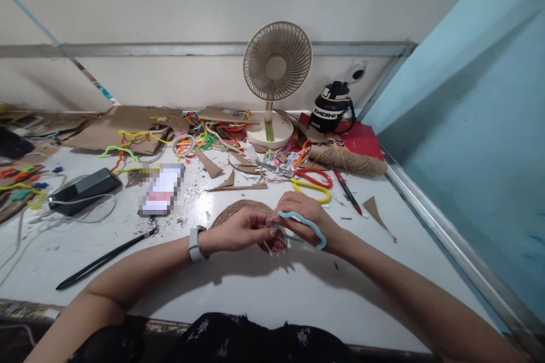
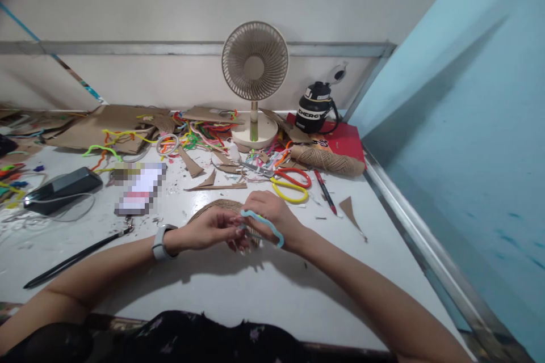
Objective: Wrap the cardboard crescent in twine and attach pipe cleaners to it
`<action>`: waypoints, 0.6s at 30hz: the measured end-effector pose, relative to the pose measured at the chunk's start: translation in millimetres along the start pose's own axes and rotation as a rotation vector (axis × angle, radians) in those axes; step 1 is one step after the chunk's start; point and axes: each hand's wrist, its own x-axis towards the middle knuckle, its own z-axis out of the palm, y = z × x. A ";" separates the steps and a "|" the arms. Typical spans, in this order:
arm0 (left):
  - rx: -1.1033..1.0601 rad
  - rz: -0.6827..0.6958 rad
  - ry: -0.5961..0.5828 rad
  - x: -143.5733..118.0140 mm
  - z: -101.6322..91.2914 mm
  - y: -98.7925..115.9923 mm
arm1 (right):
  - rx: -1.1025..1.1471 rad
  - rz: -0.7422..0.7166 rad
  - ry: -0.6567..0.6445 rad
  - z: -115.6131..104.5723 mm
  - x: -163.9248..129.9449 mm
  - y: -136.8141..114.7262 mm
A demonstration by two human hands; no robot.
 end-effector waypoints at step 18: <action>-0.233 0.203 0.427 3.4 4.9 4.6 | -0.316 -0.250 0.373 13.1 -11.0 -9.6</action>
